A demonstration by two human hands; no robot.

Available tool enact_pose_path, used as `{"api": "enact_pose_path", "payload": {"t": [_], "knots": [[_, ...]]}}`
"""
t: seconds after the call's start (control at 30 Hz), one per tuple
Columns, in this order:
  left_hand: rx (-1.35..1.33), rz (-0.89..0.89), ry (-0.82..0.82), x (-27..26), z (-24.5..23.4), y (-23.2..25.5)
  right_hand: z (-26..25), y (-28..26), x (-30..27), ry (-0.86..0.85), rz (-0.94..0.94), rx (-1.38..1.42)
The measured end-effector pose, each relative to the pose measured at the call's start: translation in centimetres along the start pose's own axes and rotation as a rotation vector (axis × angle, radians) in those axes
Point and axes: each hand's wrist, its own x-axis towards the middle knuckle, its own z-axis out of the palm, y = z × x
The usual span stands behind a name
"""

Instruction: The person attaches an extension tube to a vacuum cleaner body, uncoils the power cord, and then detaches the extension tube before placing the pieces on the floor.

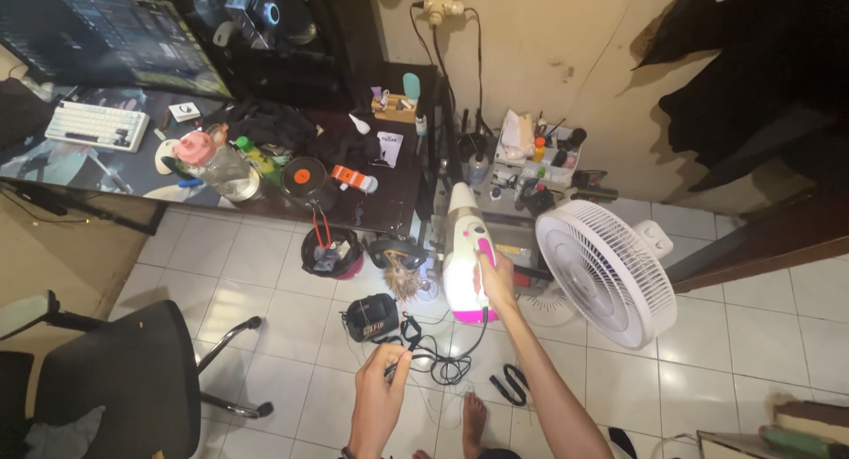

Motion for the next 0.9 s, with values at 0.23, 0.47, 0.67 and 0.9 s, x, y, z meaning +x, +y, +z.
{"api": "enact_pose_path", "payload": {"t": [0.23, 0.47, 0.67, 0.9], "knots": [[-0.019, 0.002, -0.035, -1.5, -0.4, -0.7, -0.5, -0.4, -1.6, 0.005, -0.005, -0.050], [-0.055, 0.018, -0.045, -3.0, -1.0, -1.9, -1.6, 3.1, -7.5, 0.001, -0.011, -0.048], [-0.025, 0.148, -0.052, -4.4, -2.3, -3.7, -2.2, 5.3, -14.6, 0.016, 0.107, 0.009], [-0.062, 0.139, -0.141, -6.2, -3.7, -5.9, -1.6, 6.3, -22.6, 0.002, 0.095, -0.081]]}}
